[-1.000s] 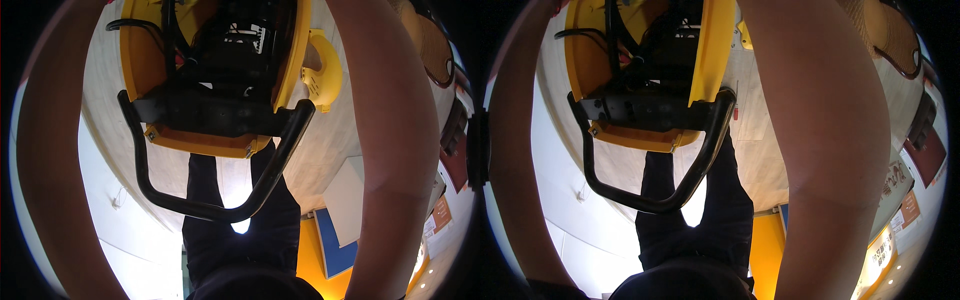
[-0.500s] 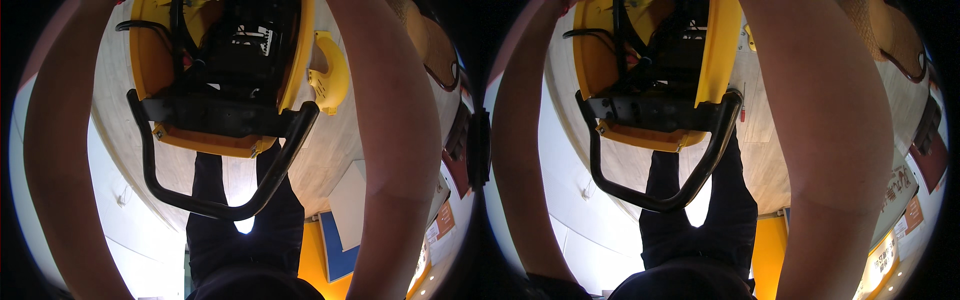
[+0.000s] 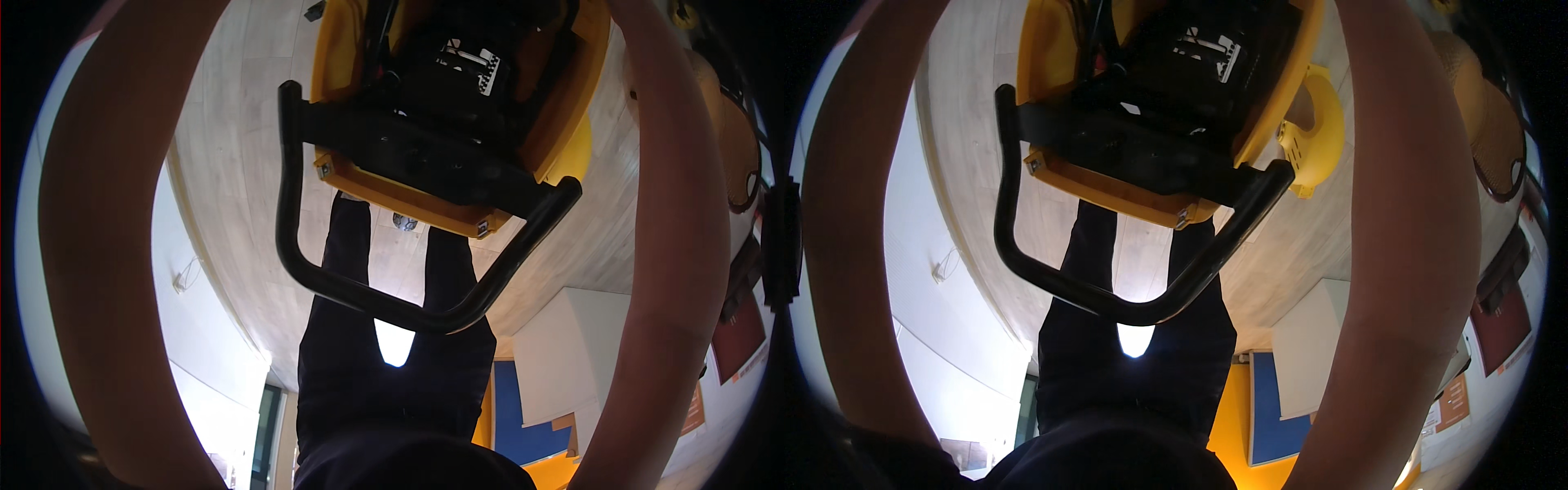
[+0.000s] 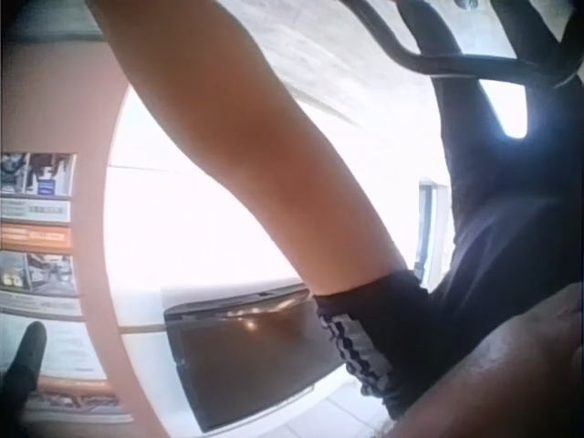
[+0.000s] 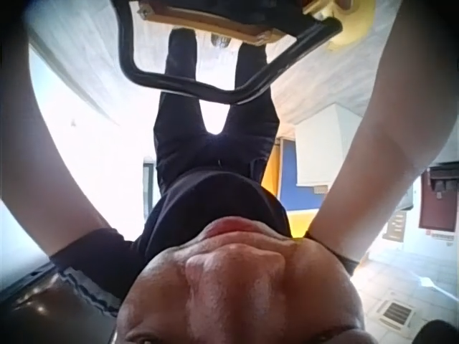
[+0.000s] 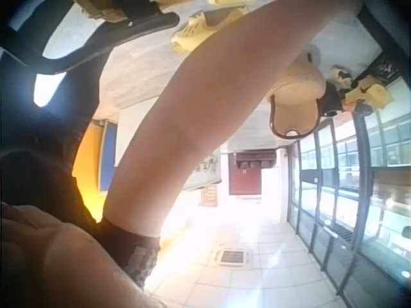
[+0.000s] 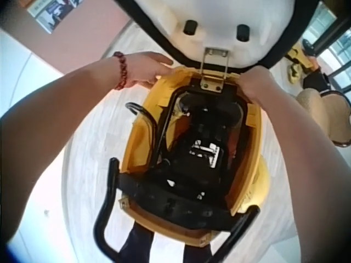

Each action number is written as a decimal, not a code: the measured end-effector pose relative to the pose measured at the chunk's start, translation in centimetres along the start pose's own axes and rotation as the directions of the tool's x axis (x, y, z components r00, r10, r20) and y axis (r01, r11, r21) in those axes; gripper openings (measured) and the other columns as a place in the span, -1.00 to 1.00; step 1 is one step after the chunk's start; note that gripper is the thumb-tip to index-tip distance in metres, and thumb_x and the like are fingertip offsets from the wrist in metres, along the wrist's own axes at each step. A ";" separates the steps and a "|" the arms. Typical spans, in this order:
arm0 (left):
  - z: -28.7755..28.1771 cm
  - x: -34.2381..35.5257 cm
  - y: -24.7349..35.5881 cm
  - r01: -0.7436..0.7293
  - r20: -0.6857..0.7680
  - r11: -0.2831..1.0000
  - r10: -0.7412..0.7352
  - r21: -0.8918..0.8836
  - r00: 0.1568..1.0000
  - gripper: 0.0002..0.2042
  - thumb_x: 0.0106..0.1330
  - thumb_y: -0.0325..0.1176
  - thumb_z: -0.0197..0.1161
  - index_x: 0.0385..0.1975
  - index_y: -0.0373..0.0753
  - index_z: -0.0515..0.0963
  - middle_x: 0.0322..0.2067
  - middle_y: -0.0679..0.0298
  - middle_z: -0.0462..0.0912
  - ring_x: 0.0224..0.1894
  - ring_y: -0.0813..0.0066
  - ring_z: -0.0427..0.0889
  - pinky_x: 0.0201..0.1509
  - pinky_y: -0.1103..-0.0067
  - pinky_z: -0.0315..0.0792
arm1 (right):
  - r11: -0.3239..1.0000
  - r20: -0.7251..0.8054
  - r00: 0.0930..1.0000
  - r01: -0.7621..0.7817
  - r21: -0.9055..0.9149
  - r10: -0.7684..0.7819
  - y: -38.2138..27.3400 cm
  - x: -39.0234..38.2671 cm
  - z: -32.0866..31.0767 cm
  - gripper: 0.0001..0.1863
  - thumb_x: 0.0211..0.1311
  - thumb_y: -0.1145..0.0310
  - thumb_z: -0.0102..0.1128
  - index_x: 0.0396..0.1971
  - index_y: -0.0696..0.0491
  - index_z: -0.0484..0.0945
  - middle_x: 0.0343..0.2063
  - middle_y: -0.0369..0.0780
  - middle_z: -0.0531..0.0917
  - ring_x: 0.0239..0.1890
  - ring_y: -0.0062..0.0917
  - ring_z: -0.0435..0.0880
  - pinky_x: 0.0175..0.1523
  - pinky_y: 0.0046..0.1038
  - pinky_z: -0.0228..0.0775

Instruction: Repairing or adjusting components of a yellow electric motorcycle.

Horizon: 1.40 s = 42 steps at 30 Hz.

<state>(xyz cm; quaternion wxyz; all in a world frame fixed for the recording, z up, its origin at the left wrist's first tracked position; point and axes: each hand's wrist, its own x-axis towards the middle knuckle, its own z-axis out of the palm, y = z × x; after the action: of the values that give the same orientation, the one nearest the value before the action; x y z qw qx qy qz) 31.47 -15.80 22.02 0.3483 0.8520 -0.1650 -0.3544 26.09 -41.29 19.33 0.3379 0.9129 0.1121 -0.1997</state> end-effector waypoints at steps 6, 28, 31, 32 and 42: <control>-2.9 -9.8 -8.7 0.068 -0.245 0.938 -0.158 -0.339 0.956 -0.48 0.24 -0.12 0.08 0.12 -0.31 0.24 0.00 0.04 0.40 -0.04 0.26 0.49 0.02 0.48 0.41 | 1.000 -0.047 0.999 -0.018 -0.003 0.018 1.6 -0.1 1.2 -0.84 -0.06 0.33 0.08 -0.67 0.01 0.61 -0.62 -0.19 0.63 -0.50 -0.35 0.62 -0.46 -0.36 0.40; 30.2 -42.7 -21.5 0.543 0.477 0.821 -0.554 0.176 0.682 -0.58 0.20 -0.20 0.07 0.02 -0.26 0.31 -0.08 -0.19 0.42 -0.07 -0.10 0.47 0.03 0.26 0.38 | 0.984 -0.133 0.989 -0.044 0.173 0.068 1.5 -2.7 -3.6 -0.79 0.00 0.34 0.04 -0.59 0.16 0.57 -0.59 -0.04 0.58 -0.50 -0.23 0.58 -0.42 -0.29 0.37; 27.1 -44.0 -20.0 0.605 0.504 0.790 -0.563 0.097 0.655 -0.57 0.21 -0.21 0.03 0.06 -0.26 0.30 -0.06 -0.22 0.42 -0.02 -0.11 0.44 0.07 0.26 0.35 | 0.966 -0.112 0.990 -0.056 0.252 0.086 1.9 -3.2 -3.6 -0.79 -0.01 0.34 0.04 -0.58 0.17 0.57 -0.58 -0.03 0.58 -0.49 -0.22 0.58 -0.41 -0.29 0.37; 26.4 -44.2 -19.2 0.665 0.564 0.733 -0.612 0.141 0.555 -0.44 0.19 -0.15 0.06 0.18 -0.22 0.17 0.08 -0.24 0.27 0.05 -0.15 0.38 0.14 0.27 0.30 | 0.963 -0.106 0.989 -0.068 0.262 0.099 2.4 -3.2 -3.6 -0.79 -0.01 0.34 0.04 -0.58 0.17 0.56 -0.58 -0.02 0.58 -0.49 -0.22 0.58 -0.41 -0.28 0.37; 26.1 -45.8 -17.0 0.523 0.658 0.783 -0.593 0.338 0.463 -0.12 0.07 0.04 0.23 0.29 -0.15 -0.13 0.13 -0.35 0.09 0.11 -0.15 0.32 0.19 0.31 0.26 | 0.997 -0.034 0.997 -0.073 0.027 0.074 6.0 -2.1 -2.2 -0.80 0.00 0.38 0.05 -0.53 0.21 0.56 -0.54 -0.01 0.58 -0.48 -0.19 0.57 -0.38 -0.28 0.38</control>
<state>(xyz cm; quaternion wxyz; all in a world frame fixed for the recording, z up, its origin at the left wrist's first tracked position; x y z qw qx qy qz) -18.50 7.88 19.15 0.0781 0.6544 -0.0183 -0.7518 26.91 -44.49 25.20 0.3312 0.9241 0.0819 -0.1724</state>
